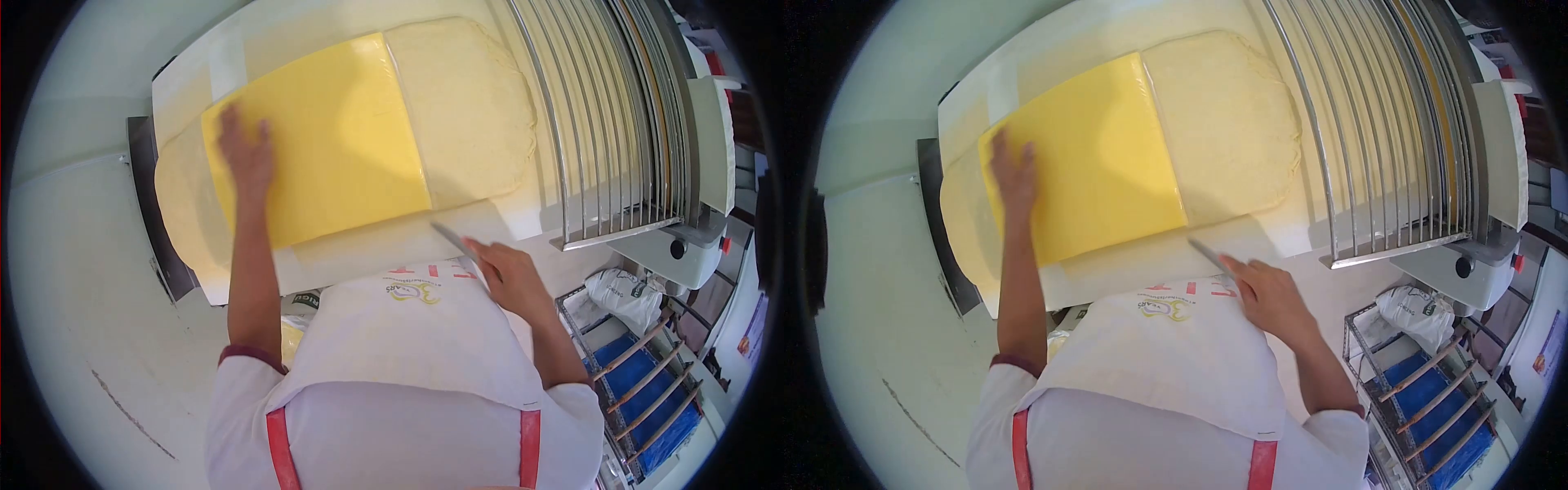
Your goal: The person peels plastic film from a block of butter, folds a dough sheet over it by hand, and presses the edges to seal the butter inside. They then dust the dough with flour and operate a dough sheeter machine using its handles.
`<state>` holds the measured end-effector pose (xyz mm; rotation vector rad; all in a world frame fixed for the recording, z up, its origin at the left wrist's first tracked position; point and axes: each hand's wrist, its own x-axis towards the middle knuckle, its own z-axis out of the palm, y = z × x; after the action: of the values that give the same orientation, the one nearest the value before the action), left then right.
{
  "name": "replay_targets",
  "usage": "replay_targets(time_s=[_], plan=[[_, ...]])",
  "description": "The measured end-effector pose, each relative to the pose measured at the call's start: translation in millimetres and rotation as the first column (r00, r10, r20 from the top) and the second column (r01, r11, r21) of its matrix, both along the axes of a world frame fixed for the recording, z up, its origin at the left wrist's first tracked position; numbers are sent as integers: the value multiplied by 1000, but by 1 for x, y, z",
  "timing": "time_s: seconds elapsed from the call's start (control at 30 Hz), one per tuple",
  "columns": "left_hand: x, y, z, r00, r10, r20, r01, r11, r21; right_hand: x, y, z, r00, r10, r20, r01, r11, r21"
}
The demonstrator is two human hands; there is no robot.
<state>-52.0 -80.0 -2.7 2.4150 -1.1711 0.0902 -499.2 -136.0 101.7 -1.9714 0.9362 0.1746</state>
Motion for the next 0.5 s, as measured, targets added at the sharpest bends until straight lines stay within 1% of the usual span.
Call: replay_targets(time_s=[0.03,0.07,0.1,0.13,0.17,0.2,0.23,0.27,0.3,0.33,0.37,0.4,0.43,0.47,0.5], plan=[[19,32,6,993,110,33,-108,992,-68,-8,-10,6,999,-39,17,40,998,-41],[45,72,-4,961,230,153,-218,972,-91,-15,-21,11,997,-75,36,78,994,-82],[50,96,2,898,380,223,-380,924,-45,-13,-33,18,993,-104,61,111,986,-123],[52,113,9,803,515,300,-536,844,-12,1,-54,30,971,-211,109,227,960,-163],[54,123,13,832,553,-56,-552,833,24,16,-76,30,926,-332,177,352,932,-90],[56,134,19,744,533,-403,-563,825,52,36,-102,25,898,-381,222,412,903,-118],[58,145,26,560,448,-697,-570,819,68,64,-130,22,910,-352,219,393,900,-189],[56,150,33,527,331,-783,-521,854,10,94,-158,5,918,-229,325,334,887,-319],[53,149,39,488,204,-849,-471,880,-60,126,-185,-15,904,-94,417,293,847,-444],[51,151,37,486,132,-864,-485,863,-141,160,-208,-25,934,-57,353,238,836,-494],[53,157,28,578,151,-802,-478,859,-183,194,-225,-34,957,-19,291,180,823,-538],[55,164,15,796,301,-525,-453,872,-186,225,-241,-47,962,46,267,125,800,-587],[53,168,9,891,437,-121,-450,885,-119,250,-258,-63,964,110,243,71,773,-631],[44,165,13,875,482,-46,-484,874,-44,270,-271,-75,962,170,214,19,740,-673],[48,177,-15,888,459,23,-459,887,52,282,-281,-85,956,221,193,-33,734,-679]])
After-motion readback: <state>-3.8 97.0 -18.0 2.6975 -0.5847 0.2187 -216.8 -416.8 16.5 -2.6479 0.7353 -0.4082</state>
